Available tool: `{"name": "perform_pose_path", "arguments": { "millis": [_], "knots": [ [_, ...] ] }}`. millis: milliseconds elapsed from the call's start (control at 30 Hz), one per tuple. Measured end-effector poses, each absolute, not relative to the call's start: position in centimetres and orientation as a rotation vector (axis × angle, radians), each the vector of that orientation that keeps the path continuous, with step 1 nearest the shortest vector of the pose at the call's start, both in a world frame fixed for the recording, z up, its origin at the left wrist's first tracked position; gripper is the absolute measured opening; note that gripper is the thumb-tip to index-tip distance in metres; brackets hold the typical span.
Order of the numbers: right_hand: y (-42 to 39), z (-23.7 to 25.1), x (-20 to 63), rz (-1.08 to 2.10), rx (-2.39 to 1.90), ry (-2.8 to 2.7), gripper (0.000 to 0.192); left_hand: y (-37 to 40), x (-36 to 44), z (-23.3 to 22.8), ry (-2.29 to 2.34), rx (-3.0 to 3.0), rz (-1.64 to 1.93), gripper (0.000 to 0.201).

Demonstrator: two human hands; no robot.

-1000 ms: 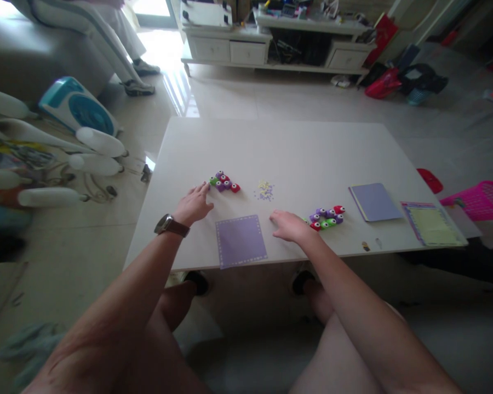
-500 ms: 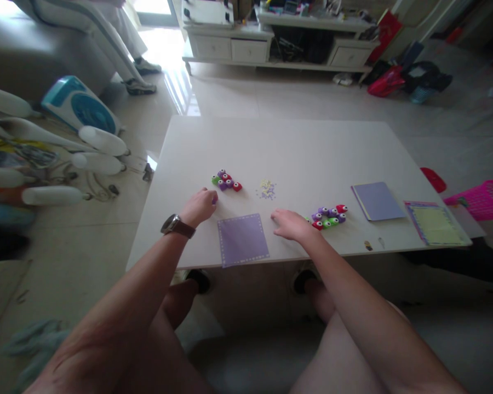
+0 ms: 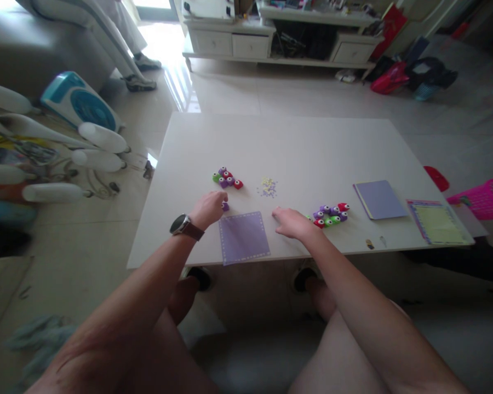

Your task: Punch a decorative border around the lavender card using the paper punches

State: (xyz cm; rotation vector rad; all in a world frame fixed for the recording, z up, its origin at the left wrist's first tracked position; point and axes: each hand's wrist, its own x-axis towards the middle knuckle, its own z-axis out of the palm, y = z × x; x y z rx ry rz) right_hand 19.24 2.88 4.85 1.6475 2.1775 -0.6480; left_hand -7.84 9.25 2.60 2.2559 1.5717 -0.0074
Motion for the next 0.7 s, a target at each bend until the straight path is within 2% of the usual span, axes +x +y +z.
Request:
{"name": "perform_pose_path", "arguments": {
  "millis": [167, 400, 700],
  "knots": [
    [2.8, 5.0, 19.0, -0.632, 1.638, 2.183, 0.030, 9.0, -7.2, 3.1, 1.615, 2.226, -0.007, 0.036],
    [2.8, 5.1, 19.1, -0.644, 1.679, 2.141, 0.031, 7.6, -5.7, 4.8, 1.471, 2.187, 0.238, 0.036],
    [2.2, 6.0, 17.7, -0.673, 1.790, 2.256, 0.034, 5.7, -4.0, 5.4, 1.354, 2.171, 0.232, 0.028]
  ]
}}
